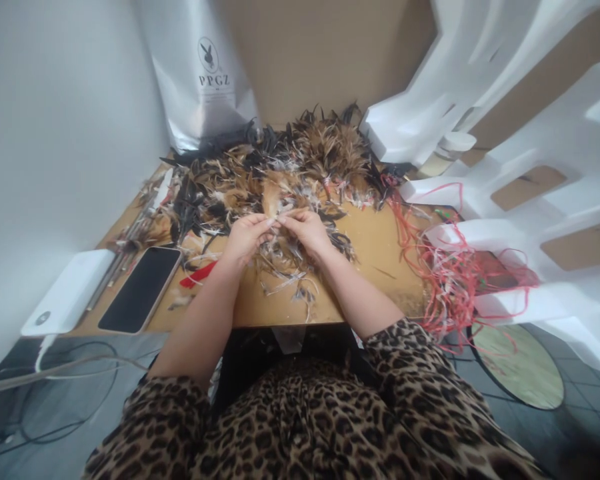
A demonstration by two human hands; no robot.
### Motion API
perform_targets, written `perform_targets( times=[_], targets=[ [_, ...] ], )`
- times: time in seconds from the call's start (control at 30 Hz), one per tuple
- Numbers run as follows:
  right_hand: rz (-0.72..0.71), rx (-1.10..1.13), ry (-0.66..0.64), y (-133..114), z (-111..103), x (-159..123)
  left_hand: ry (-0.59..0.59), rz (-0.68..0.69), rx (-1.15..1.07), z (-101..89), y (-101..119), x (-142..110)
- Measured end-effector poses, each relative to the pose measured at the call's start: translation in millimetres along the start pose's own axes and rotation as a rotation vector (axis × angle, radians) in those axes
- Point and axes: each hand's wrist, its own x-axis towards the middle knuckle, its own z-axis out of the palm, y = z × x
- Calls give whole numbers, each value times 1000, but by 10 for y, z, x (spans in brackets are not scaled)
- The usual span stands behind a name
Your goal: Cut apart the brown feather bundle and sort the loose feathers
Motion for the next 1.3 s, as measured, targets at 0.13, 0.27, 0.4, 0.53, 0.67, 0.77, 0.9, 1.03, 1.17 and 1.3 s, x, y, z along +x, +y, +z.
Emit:
perform_targets(
  times=[0.13,0.27,0.4,0.53,0.67,0.77,0.9,1.03,1.17,1.3],
  targets=[
    [-11,16,-16,22,-1,16,14,-12,-20,26,15,-6],
    [-57,16,2,73,-19,39,14,-37,-15,22,16,-7],
    [-121,-134,29,98,-47,51,7,-58,-4,-1,15,-10],
    [-149,-241,35,86,-76,47,-30,-61,4,-39,8,-2],
    [-154,-286,1,59,-83,34,-28,-51,48,-48,7,0],
    [-119,-223,0,46,-72,29,-10,-34,94,-31,6,-4],
    [14,14,40,57,-79,50,-4,-5,123,-18,1,-2],
    [78,158,21,80,-106,77,-10,3,140,-16,0,-4],
    [68,143,10,78,-85,70,-42,5,215,0,2,-20],
    [56,71,8,33,-83,47,-69,21,262,0,8,-22]
  ],
)
